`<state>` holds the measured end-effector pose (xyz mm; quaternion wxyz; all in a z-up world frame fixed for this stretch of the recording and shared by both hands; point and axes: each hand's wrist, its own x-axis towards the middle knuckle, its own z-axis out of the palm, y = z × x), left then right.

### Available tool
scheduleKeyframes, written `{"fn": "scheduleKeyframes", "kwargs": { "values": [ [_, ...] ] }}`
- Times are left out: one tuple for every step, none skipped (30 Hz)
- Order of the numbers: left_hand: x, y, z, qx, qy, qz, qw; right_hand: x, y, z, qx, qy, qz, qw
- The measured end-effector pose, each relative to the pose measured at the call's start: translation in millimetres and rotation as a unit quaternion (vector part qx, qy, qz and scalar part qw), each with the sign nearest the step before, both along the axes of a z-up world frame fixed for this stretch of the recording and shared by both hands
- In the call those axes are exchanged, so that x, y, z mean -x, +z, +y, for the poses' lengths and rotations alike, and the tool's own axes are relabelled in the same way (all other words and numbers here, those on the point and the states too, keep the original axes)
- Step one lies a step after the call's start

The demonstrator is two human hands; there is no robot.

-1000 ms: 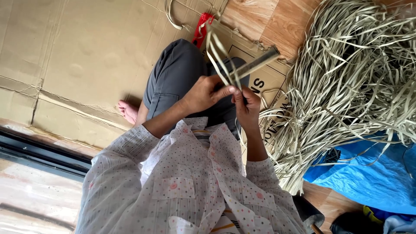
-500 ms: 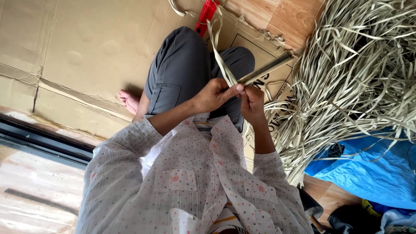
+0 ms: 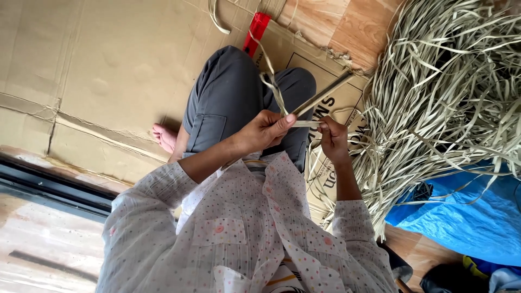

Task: A person sits on the floor weaving long strips of natural fiber around a wooden stick to create a braided structure.

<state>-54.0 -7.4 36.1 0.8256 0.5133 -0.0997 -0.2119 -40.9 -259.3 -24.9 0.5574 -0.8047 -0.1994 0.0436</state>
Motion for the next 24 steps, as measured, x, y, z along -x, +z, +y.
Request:
{"fn": "scheduleKeyframes", "kwargs": {
  "values": [
    [-1.0,0.1,1.7,0.01,0.003,0.019,1.0,-1.0,-2.1,-3.0,0.001,-0.005,0.001,1.0],
    [-2.0,0.0,3.7,0.021,0.006,0.038,0.999,-1.9,-4.3,-5.8,0.003,-0.011,0.003,1.0],
    [-3.1,7.5,7.5,0.02,0.007,0.035,0.999,-2.5,-8.6,-9.4,0.002,-0.01,0.0,1.0],
    [-4.4,14.9,11.2,0.024,0.026,0.062,0.997,-3.4,-13.0,-13.1,0.01,-0.013,-0.001,1.0],
    [-4.8,22.6,15.0,0.028,0.045,0.091,0.994,-3.0,-17.4,-16.5,0.019,-0.016,-0.001,1.0],
    [-11.6,20.3,21.0,0.027,0.045,0.089,0.995,-2.9,-19.7,-18.9,0.017,-0.016,-0.003,1.0],
    [-19.8,17.8,26.1,-0.006,0.065,0.083,0.994,-4.4,-21.9,-22.3,0.023,-0.029,-0.002,0.999],
    [-27.9,15.0,31.5,-0.038,0.084,0.076,0.993,-5.8,-24.6,-25.4,0.028,-0.042,-0.002,0.999],
    [-33.8,19.6,36.8,-0.037,0.085,0.076,0.993,-7.5,-26.9,-24.3,0.029,-0.041,-0.002,0.999],
    [-39.6,24.0,42.3,-0.061,0.098,0.062,0.991,-9.2,-29.6,-23.2,0.029,-0.044,0.0,0.999],
    [-45.2,28.4,48.3,-0.086,0.107,0.049,0.989,-8.8,-32.9,-21.1,0.028,-0.049,0.002,0.998],
    [-50.3,28.5,55.5,-0.087,0.106,0.05,0.989,-8.6,-34.1,-21.9,0.028,-0.05,0.004,0.998],
    [-57.2,29.0,62.0,-0.092,0.109,0.047,0.989,-9.6,-35.3,-23.0,0.025,-0.053,0.003,0.998],
    [-64.1,29.8,68.5,-0.098,0.112,0.044,0.988,-10.6,-36.3,-24.1,0.023,-0.057,0.003,0.998],
    [-68.4,36.0,75.4,-0.098,0.112,0.042,0.988,-11.1,-39.4,-27.0,0.023,-0.057,0.001,0.998],
    [-72.4,42.2,82.7,-0.111,0.099,0.06,0.987,-11.4,-42.6,-29.5,0.048,-0.063,0.013,0.997],
    [-74.7,48.2,90.8,-0.126,0.087,0.079,0.985,-10.2,-46.1,-31.0,0.073,-0.069,0.026,0.995],
    [-73.7,53.8,92.0,-0.126,0.088,0.078,0.985,-9.9,-49.2,-34.6,0.073,-0.068,0.026,0.995],
    [-73.4,59.7,93.2,-0.127,0.085,0.103,0.983,-9.8,-52.6,-37.8,0.081,-0.073,0.03,0.994],
    [-73.3,65.5,94.3,-0.129,0.083,0.127,0.98,-9.9,-56.1,-41.1,0.09,-0.078,0.034,0.992],
    [-74.8,60.3,98.9,-0.129,0.083,0.127,0.98,-9.5,-61.4,-45.3,0.089,-0.078,0.034,0.992],
    [-76.3,55.1,103.7,-0.117,0.083,0.142,0.979,-9.1,-66.8,-49.2,0.073,-0.075,0.03,0.994],
    [-77.9,49.5,108.0,-0.103,0.084,0.157,0.979,-8.9,-71.5,-54.2,0.059,-0.072,0.026,0.995],
    [-80.6,45.4,117.5,-0.102,0.083,0.157,0.979,-8.0,-77.8,-55.6,0.06,-0.073,0.025,0.995]
  ]
}}
